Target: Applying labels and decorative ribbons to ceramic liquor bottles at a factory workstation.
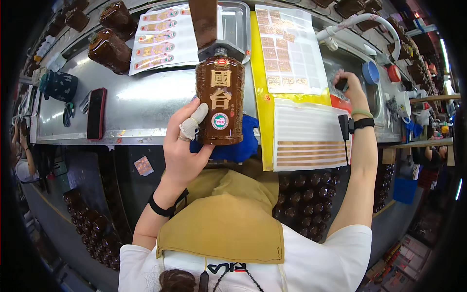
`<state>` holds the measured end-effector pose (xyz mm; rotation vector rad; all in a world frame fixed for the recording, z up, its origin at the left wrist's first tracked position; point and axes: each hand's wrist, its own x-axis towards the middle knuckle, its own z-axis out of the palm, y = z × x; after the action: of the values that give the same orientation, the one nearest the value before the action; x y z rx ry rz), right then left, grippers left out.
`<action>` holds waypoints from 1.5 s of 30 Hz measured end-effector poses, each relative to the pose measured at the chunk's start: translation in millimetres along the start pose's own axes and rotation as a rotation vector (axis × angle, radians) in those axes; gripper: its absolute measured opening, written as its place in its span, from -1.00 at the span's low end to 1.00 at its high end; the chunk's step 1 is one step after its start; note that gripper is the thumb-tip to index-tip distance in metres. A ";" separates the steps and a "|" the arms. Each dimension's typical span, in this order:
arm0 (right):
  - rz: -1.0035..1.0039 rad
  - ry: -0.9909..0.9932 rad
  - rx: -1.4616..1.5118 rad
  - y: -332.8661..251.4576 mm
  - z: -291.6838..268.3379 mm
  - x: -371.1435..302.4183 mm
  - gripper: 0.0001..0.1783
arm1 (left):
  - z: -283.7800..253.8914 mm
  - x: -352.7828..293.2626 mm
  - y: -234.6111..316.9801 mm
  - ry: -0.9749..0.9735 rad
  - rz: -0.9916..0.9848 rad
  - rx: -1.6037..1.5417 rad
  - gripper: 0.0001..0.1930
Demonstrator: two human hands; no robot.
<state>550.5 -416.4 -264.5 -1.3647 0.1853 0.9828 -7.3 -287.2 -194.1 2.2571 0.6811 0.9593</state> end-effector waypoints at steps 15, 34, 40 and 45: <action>0.065 -0.294 -0.657 105.5 74.3 -211.1 -0.78 | 7.7 -0.1 -1.1 0.040 0.018 0.041 -0.32; -0.721 -0.219 -1.514 106.3 70.5 -178.4 -0.50 | 5.6 -0.1 -0.7 0.023 0.008 0.005 -0.32; -0.719 -0.258 -1.455 102.8 68.9 -162.6 -0.73 | 3.1 1.8 2.6 -0.001 -0.002 -0.043 -0.24; -0.847 -0.080 -1.271 106.2 80.7 -174.9 -0.81 | -12.9 -0.4 -1.2 -0.064 0.028 -0.087 -0.11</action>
<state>338.7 -440.9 -210.4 -2.2096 -1.1849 0.3411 -17.7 -282.6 -187.8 2.2163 0.5711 0.9082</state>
